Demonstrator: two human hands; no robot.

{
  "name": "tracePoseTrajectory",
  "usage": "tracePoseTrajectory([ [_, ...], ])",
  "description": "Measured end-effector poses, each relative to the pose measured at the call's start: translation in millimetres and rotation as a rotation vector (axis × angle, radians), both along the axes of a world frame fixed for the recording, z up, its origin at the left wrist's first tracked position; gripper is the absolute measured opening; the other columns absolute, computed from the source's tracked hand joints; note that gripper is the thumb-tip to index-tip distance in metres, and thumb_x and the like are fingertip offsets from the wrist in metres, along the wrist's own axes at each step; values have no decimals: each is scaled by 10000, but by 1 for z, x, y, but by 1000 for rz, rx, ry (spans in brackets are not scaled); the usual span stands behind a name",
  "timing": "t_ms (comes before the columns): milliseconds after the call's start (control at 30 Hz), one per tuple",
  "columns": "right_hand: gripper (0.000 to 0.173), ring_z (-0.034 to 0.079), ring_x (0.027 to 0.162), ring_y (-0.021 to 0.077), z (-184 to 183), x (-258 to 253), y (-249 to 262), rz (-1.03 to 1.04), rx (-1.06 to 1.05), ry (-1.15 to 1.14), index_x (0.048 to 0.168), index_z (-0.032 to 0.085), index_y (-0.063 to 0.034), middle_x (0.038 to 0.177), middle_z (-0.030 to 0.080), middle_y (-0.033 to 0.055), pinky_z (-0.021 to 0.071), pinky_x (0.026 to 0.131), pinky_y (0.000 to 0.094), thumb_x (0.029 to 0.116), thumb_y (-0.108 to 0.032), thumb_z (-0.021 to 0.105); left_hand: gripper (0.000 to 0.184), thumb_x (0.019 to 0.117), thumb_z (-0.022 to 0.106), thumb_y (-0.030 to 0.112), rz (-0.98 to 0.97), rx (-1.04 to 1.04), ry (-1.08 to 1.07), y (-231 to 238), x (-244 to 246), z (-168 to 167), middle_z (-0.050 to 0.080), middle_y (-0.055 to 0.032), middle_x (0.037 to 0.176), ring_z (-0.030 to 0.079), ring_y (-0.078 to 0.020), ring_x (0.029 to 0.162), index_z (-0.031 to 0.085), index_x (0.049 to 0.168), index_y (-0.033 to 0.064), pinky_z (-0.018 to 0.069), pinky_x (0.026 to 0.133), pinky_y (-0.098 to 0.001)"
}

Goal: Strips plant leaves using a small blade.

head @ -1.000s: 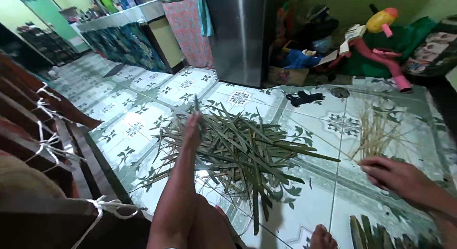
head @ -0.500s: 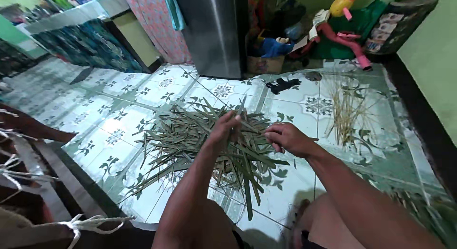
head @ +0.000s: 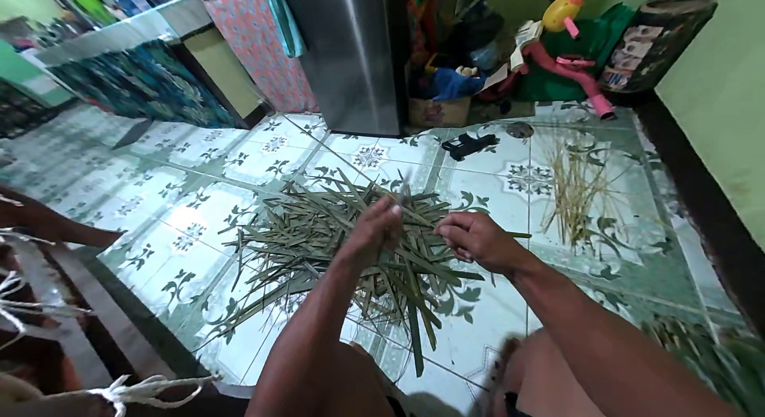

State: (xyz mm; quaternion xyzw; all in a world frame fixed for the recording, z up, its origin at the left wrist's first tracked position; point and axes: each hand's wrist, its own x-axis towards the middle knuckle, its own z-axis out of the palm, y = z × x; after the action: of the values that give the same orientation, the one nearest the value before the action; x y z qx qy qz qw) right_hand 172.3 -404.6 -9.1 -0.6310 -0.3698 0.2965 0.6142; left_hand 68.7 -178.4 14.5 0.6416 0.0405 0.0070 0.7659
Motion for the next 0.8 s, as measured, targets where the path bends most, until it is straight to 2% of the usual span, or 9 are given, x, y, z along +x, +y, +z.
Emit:
tracePoseTrajectory([
  [100, 187, 502, 532, 9, 0, 2, -7, 8, 0, -107, 1045, 684, -64, 714, 580, -71, 465, 510, 191, 1029, -173, 533, 334, 1017, 497, 205, -19, -11, -3, -4, -5, 8, 515, 74, 626, 471, -12, 485, 584, 1309, 67, 422, 468, -168],
  [167, 193, 501, 542, -4, 1, 3, -13, 30, -8, -166, 1038, 688, -65, 737, 595, -67, 457, 513, 175, 1032, -179, 532, 332, 1020, 521, 281, 100, -78, -90, 15, -6, 14, 493, 86, 589, 451, -5, 441, 591, 1298, 112, 413, 434, -159],
  [233, 193, 494, 549, -17, 2, 4, -14, 25, 0, -213, 1024, 690, -62, 736, 592, -67, 444, 516, 164, 1029, -175, 534, 381, 1026, 527, 347, 123, -98, -140, 28, -9, 15, 483, 82, 585, 453, -19, 430, 565, 1358, 164, 426, 424, -175],
  [300, 181, 491, 555, -19, 1, 2, -12, -17, 7, -242, 1008, 686, -56, 728, 577, -67, 446, 523, 160, 1019, -171, 547, 436, 1010, 559, 298, 37, -58, -78, 17, -12, 7, 527, 69, 607, 485, -20, 457, 541, 1423, 163, 437, 445, -177],
  [433, 187, 513, 573, 5, 3, -7, -6, -101, -16, -260, 1001, 683, -29, 745, 588, -29, 473, 546, 192, 1002, -185, 579, 417, 1030, 465, 168, -156, 52, 36, -25, -9, 6, 526, 68, 647, 458, -15, 487, 529, 1429, 64, 397, 450, -167],
  [533, 181, 511, 593, -25, 2, -6, -10, -97, 27, -316, 1028, 680, -27, 767, 599, -39, 462, 555, 154, 1010, -169, 570, 404, 1009, 548, 278, 14, -57, -67, 0, -9, 13, 507, 82, 592, 458, -4, 452, 579, 1375, 109, 411, 440, -162],
  [600, 177, 499, 598, -32, 3, -3, -12, -89, 29, -360, 1023, 680, -35, 765, 592, -39, 447, 558, 143, 1011, -166, 563, 419, 1013, 563, 365, 110, -99, -147, 22, -11, 18, 482, 86, 583, 451, -13, 429, 558, 1383, 168, 423, 423, -170],
  [733, 203, 500, 637, -38, 1, -2, -11, -62, 32, -457, 1000, 698, -21, 795, 618, -18, 437, 592, 133, 1004, -171, 561, 468, 995, 571, 283, -2, -52, -79, 16, -16, 13, 532, 70, 607, 484, -21, 466, 531, 1441, 146, 434, 459, -178],
  [800, 215, 492, 643, -43, 1, 2, -16, -23, 35, -470, 1002, 699, -23, 809, 613, -20, 432, 590, 128, 1009, -180, 553, 480, 962, 633, 357, 40, -45, -132, 22, -18, 20, 532, 87, 609, 473, -5, 461, 585, 1395, 155, 432, 453, -165],
])
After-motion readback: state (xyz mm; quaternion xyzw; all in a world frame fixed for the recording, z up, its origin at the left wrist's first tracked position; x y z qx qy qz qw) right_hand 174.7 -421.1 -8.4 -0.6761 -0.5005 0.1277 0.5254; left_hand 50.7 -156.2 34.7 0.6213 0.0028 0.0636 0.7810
